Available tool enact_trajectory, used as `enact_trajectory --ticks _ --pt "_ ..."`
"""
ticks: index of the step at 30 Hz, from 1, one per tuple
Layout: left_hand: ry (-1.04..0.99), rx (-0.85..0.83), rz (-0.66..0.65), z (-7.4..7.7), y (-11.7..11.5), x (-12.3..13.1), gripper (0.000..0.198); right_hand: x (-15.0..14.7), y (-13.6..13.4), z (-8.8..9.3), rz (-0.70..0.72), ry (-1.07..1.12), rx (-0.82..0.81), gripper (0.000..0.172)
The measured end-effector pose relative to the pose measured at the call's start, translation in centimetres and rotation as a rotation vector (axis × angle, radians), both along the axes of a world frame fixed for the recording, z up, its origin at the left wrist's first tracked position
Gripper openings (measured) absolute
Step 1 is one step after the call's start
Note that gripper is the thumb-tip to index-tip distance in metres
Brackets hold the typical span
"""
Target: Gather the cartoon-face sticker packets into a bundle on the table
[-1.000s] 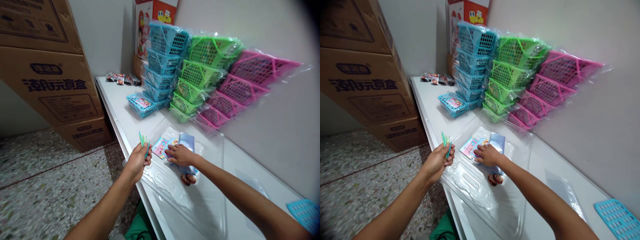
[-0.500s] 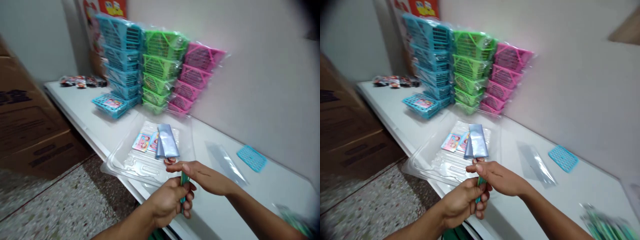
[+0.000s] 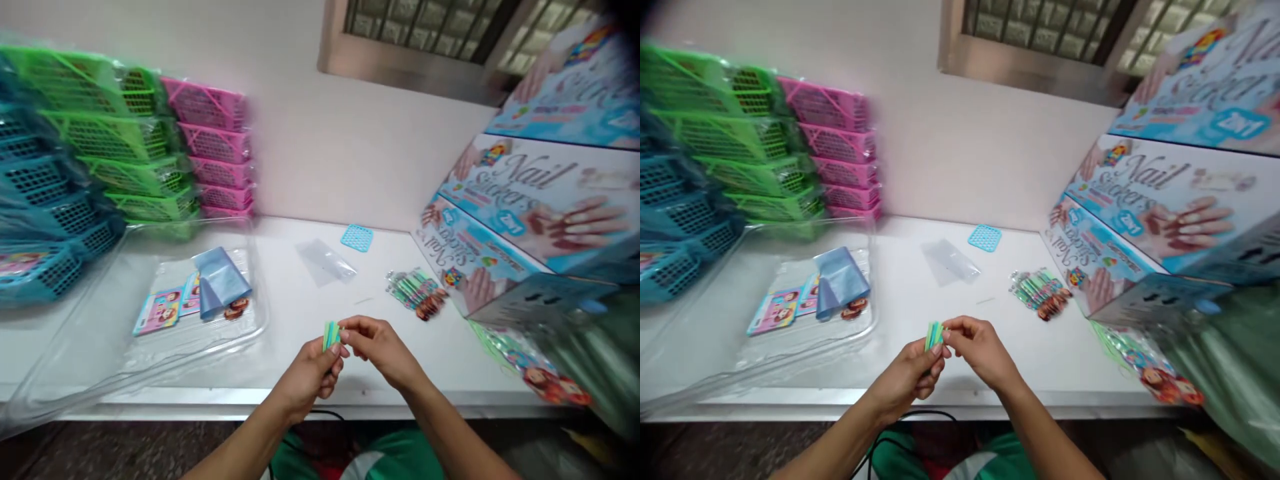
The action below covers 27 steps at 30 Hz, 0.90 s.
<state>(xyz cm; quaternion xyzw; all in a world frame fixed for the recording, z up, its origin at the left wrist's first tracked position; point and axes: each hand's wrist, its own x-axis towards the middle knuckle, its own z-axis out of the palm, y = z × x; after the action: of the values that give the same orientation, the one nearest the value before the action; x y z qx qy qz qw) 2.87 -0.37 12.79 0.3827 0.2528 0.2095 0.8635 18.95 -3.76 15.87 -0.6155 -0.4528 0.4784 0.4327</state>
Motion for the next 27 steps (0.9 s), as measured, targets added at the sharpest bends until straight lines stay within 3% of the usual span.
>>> enact_trajectory --ticks 4,10,13,17,21,27 --pt "0.062 0.117 -0.016 -0.4 -2.3 3.2 0.028 2.5 -3.0 -1.4 -0.064 0.103 0.047 0.022" --pt "0.185 0.191 0.011 -2.6 -4.5 7.2 0.037 5.4 -5.3 -4.0 -0.125 0.112 0.105 0.016" --pt "0.236 0.203 0.028 -3.3 -4.7 9.3 0.039 7.0 -5.8 -5.1 -0.168 0.077 0.087 0.013" --pt "0.278 0.224 0.037 -3.1 -4.4 12.0 0.041 9.6 -6.4 -5.9 -0.198 0.028 0.100 0.008" --pt "0.309 0.276 -0.048 -3.1 -4.1 14.3 0.039 11.7 -6.7 -6.3 -0.238 0.089 0.123 0.012" --pt "0.288 0.242 -0.126 -4.2 -4.4 16.9 0.036 13.7 -6.9 -7.3 -0.265 0.203 0.124 0.018"
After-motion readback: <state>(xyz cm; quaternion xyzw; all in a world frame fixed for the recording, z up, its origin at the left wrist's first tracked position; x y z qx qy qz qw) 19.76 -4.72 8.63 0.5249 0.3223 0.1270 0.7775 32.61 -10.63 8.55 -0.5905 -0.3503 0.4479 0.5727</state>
